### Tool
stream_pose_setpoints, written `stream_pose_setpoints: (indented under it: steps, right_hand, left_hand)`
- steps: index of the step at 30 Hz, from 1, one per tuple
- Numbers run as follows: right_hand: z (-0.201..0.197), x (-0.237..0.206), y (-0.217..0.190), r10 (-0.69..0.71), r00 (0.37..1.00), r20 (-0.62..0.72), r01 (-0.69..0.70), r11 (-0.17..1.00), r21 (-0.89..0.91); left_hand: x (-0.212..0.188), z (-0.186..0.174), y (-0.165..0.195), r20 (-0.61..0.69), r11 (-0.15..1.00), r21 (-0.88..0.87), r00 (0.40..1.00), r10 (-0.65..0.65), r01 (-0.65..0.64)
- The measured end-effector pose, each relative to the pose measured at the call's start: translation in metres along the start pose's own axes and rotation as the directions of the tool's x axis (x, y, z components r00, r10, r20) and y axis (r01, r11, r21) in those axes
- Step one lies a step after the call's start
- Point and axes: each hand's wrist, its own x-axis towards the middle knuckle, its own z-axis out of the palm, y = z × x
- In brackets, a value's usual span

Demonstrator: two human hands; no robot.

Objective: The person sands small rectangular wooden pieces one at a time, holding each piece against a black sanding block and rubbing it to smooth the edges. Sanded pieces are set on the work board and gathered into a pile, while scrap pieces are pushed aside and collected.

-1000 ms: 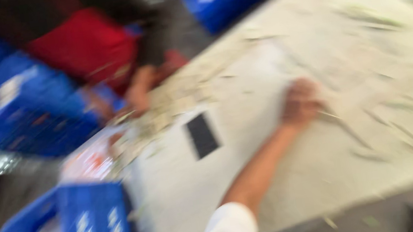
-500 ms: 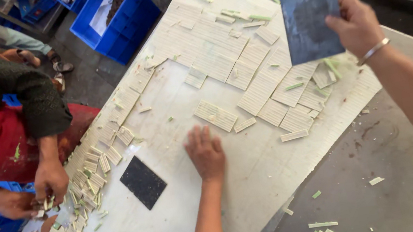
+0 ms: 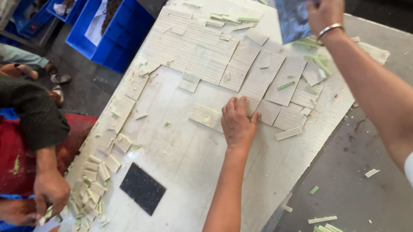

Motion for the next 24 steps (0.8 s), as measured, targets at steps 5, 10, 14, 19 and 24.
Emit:
stream_pose_setpoints:
  steps: [5, 10, 14, 19, 24]
  right_hand:
    - [-0.009, -0.003, -0.014, -0.052, 0.999, 0.005, 0.051, 0.993, 0.110]
    - [0.006, -0.008, -0.003, -0.098, 0.995, 0.020, 0.097, 0.994, 0.058]
    - [0.027, -0.021, 0.010, 0.069, 0.920, 0.385, -0.085, 0.996, 0.024]
    - [0.052, -0.070, 0.000, -0.091, 0.826, 0.557, 0.058, 0.995, 0.076]
    - [0.027, -0.128, -0.037, 0.057, 0.792, 0.608, -0.233, 0.949, 0.214]
  left_hand:
    - [0.002, 0.001, -0.002, -0.062, 0.988, -0.126, 0.994, -0.093, 0.085]
    - [0.004, 0.001, -0.005, -0.150, 0.954, -0.295, 0.989, 0.003, -0.047]
    - [-0.053, -0.039, -0.048, -0.222, 0.944, -0.303, 0.973, 0.067, -0.134]
    - [-0.236, -0.110, -0.127, -0.134, 0.954, -0.183, 0.955, -0.265, 0.239]
    - [-0.390, -0.128, -0.158, -0.228, 0.928, 0.023, 0.905, -0.358, 0.373]
